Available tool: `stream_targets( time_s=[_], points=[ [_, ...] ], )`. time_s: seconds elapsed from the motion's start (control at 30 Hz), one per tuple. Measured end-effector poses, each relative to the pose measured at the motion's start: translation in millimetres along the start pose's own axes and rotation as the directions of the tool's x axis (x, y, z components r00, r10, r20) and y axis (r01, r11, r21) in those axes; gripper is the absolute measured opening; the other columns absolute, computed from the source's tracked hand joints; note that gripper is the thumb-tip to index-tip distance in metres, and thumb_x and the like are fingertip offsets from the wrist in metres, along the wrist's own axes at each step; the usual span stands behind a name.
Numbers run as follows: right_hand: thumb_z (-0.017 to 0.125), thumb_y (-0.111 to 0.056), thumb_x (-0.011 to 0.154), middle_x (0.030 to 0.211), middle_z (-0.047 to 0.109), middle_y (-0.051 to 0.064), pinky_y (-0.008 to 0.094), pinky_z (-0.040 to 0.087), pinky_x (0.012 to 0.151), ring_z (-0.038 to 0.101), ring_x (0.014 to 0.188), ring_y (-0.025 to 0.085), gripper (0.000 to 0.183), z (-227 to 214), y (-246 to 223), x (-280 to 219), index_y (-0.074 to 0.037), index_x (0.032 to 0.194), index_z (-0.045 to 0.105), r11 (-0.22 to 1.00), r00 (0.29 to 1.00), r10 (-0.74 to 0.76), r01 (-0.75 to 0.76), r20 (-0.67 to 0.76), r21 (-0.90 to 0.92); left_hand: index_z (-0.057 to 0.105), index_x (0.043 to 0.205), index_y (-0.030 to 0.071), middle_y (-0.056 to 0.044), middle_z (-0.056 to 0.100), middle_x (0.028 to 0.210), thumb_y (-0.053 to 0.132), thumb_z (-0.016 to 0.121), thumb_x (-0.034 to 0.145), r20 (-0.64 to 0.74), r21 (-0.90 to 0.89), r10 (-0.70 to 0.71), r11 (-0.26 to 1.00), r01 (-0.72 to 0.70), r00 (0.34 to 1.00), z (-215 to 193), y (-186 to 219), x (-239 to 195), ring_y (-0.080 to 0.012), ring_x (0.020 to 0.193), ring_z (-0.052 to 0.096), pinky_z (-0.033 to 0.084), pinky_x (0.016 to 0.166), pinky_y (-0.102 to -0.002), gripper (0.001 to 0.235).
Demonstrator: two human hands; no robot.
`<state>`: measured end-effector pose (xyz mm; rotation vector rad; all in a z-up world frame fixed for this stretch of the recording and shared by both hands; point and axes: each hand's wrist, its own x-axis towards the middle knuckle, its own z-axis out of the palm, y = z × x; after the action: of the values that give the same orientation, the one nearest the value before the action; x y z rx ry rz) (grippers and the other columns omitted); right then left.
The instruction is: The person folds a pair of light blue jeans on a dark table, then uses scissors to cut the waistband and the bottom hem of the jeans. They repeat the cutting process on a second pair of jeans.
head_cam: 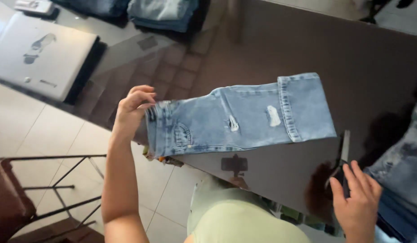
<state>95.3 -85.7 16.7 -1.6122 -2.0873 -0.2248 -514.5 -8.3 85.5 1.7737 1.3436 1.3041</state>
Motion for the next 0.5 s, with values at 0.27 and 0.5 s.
stream_targets(
  time_s=[0.27,0.5],
  points=[
    [0.076,-0.021,0.095,0.153,0.066,0.022,0.048,0.039,0.128,0.051,0.151,0.037,0.054,25.3,-29.3,69.0,0.003,0.143,0.071,0.985,0.981,-0.152,0.140,0.123,0.101,0.059,0.119,0.012,-0.009,0.061,0.131,-0.009,0.047,0.092,-0.525,0.200,-0.132,0.941,0.273,0.841,23.4,26.2,-73.6,-0.0223,0.124,0.058,0.048,0.100,-0.035,0.036],
    [0.074,-0.059,0.085,0.147,0.075,0.012,0.040,0.057,0.102,0.072,0.114,0.032,0.084,91.7,-37.3,105.2,-0.005,0.150,0.072,0.941,0.971,-0.208,0.231,0.117,-0.247,0.068,0.113,0.008,-0.013,0.062,0.135,-0.004,0.057,0.096,0.225,0.461,0.282,0.813,-0.357,0.933,126.1,14.7,-92.6,-0.0301,0.129,0.061,0.028,0.124,-0.058,0.023]
  ],
)
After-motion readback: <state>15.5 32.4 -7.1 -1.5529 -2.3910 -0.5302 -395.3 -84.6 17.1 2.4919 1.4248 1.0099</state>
